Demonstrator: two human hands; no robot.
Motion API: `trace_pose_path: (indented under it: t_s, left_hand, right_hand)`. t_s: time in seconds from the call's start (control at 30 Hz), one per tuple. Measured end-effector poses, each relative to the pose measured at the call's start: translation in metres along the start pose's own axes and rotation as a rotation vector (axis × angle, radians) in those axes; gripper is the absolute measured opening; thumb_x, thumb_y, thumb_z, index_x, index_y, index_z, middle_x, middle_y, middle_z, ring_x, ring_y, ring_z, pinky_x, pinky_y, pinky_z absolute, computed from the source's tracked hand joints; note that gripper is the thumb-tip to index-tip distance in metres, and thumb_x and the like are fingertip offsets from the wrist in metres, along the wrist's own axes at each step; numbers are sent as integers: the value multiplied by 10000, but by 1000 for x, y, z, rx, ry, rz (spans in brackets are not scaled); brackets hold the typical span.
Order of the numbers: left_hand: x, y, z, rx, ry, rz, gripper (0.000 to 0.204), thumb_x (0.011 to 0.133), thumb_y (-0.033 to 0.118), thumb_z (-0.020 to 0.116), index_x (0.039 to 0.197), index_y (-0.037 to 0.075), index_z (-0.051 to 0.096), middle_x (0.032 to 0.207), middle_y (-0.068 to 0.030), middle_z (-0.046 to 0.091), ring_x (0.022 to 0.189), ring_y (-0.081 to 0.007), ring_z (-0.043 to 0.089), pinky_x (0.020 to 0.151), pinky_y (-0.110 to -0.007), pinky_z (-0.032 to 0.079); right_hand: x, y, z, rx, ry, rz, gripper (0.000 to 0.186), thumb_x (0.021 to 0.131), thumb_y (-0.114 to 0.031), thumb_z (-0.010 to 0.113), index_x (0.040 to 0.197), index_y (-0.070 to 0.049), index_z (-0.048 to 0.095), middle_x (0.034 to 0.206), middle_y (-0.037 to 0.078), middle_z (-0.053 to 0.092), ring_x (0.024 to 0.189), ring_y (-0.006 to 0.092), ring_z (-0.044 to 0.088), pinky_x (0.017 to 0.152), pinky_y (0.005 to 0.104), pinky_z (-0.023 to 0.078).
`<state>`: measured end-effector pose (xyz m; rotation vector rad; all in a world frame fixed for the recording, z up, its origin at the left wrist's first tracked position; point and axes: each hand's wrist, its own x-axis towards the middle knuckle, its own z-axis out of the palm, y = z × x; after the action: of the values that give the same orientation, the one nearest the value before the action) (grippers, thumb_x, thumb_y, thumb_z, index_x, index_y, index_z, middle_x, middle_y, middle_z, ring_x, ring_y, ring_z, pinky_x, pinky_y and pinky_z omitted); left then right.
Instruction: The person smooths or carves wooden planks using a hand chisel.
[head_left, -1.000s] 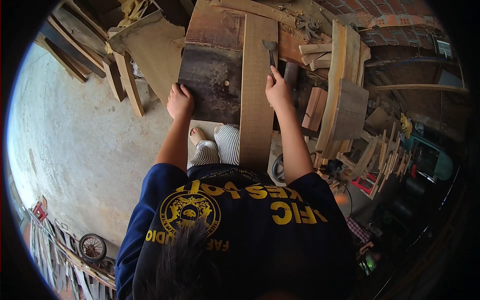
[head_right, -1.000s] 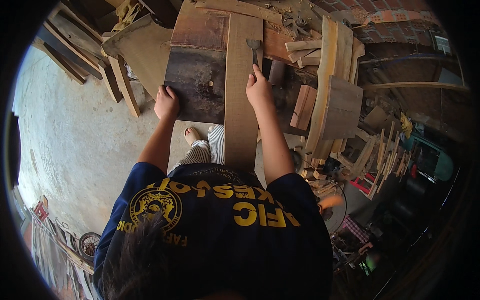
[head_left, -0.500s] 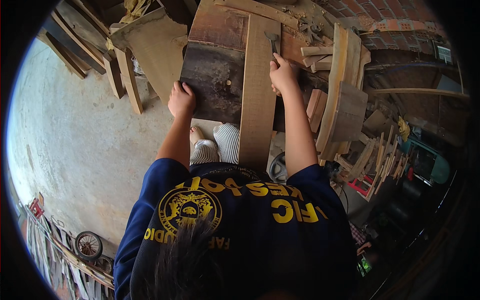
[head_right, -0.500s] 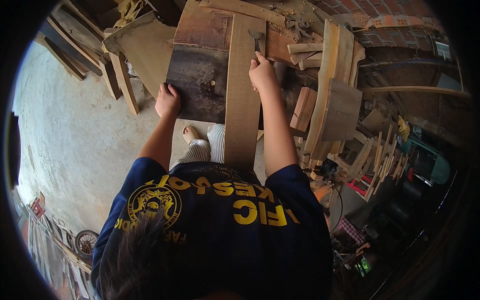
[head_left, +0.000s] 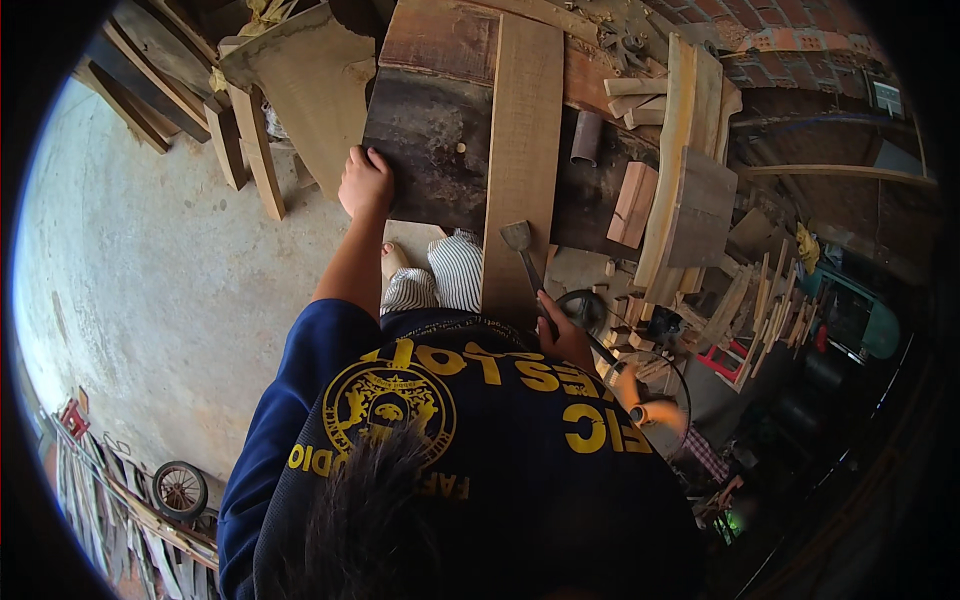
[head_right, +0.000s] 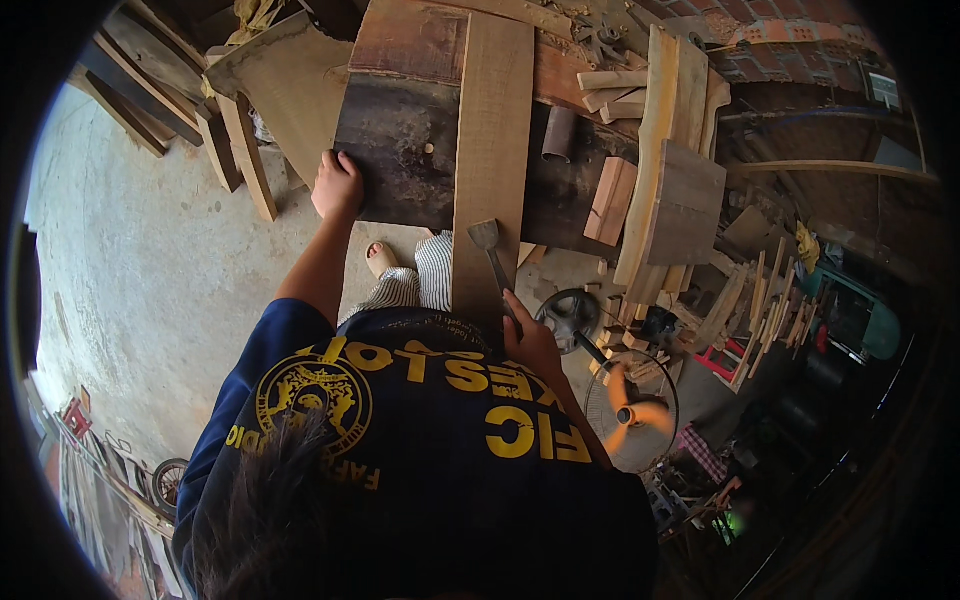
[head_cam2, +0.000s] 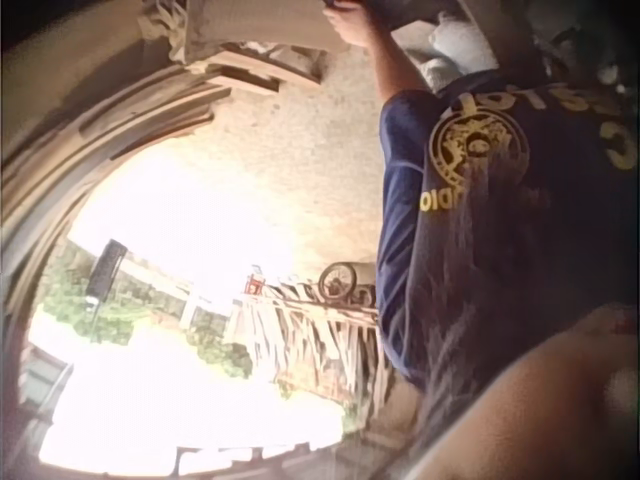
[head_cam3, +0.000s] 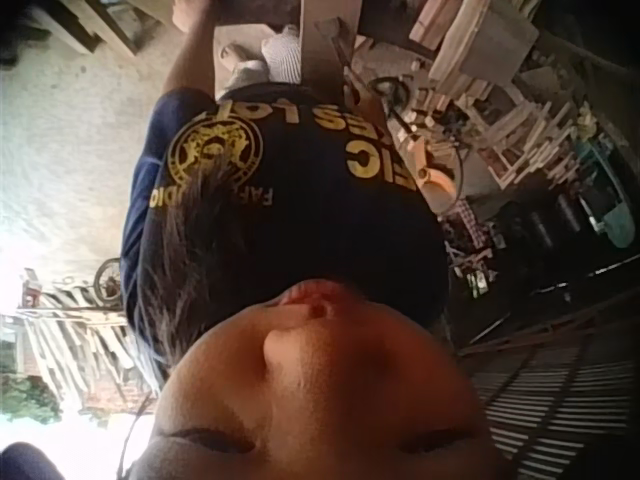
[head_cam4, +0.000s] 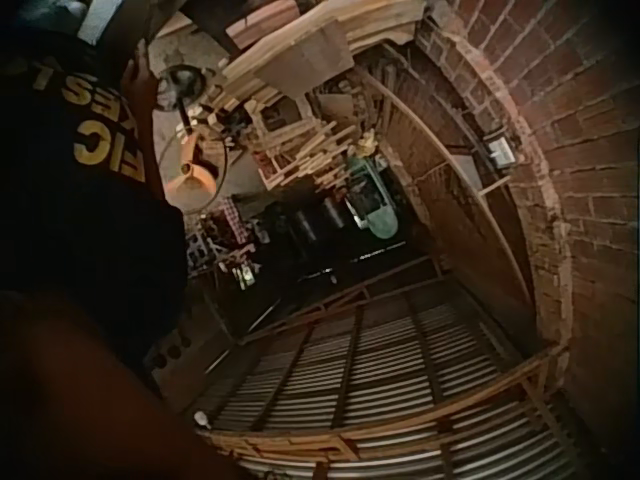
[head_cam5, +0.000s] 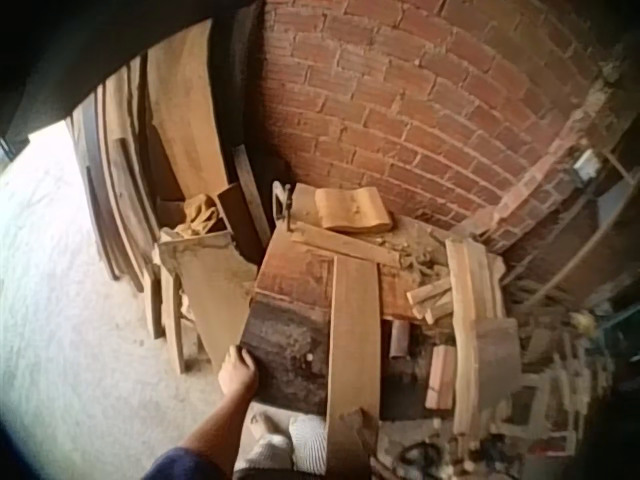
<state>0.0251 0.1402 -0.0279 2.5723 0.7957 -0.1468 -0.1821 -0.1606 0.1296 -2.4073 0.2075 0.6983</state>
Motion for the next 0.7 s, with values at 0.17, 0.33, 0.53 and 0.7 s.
trace_pose_path:
  t_s: [0.17,0.33,0.53,0.7]
  left_hand:
    - [0,-1,0,18,-21,-18,335,926,367,367,1027,78,503,1008,-162,626,922,-351,611,749,-457,498]
    - [-1,2,-5,5,-40,-31,337,926,369,368,1031,78,500,1010,-166,624,930,-353,609,754,-458,497]
    - [0,4,-6,9,-64,-45,325,922,368,375,1047,91,490,1013,-163,624,930,-354,609,751,-460,496]
    - [0,2,-5,3,-54,-55,327,920,369,378,1057,93,486,1019,-160,624,930,-352,610,756,-458,495]
  right_hand:
    - [11,-19,6,52,52,-71,433,920,-216,476,1351,-183,446,1072,218,625,937,366,618,774,393,506]
    - [48,-58,8,69,98,-24,428,920,-203,470,1347,-173,451,1071,224,620,926,386,612,773,415,508]
    - [81,-80,8,-28,47,168,436,915,-197,478,1345,-131,448,1040,231,624,899,396,615,761,424,516]
    - [93,-85,14,-44,127,119,427,915,-195,478,1332,-102,458,1093,207,615,930,382,615,784,413,513]
